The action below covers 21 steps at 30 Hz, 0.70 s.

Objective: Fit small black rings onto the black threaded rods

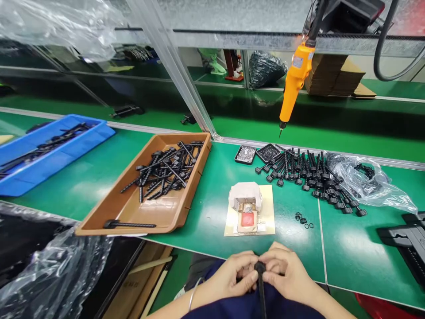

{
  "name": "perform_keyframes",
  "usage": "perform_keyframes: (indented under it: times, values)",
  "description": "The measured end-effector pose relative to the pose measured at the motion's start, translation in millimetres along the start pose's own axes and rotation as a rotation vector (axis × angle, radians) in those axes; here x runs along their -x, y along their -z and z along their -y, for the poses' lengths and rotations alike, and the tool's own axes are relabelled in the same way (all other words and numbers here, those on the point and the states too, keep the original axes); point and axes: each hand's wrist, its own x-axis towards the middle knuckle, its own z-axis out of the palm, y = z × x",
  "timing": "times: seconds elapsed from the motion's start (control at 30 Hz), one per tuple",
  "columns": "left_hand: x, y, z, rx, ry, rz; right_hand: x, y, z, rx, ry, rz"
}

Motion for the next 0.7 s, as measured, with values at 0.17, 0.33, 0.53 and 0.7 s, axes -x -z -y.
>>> perform_keyframes:
  times: [0.17,0.33,0.53,0.7]
  values:
    - [-5,0.9,-13,0.264,0.128,-0.036,-2,0,15,0.086,0.109,-0.113]
    - [-7,1.0,-26,0.362,0.124,-0.028,-3,-2,42,0.284,0.381,-0.164]
    - [-8,9.8,-38,0.144,0.025,-0.11,-4,-6,49,0.338,0.425,-0.163]
    - [10,73.5,-47,-0.618,-0.243,-0.818,-6,-3,45,0.363,0.387,-0.271]
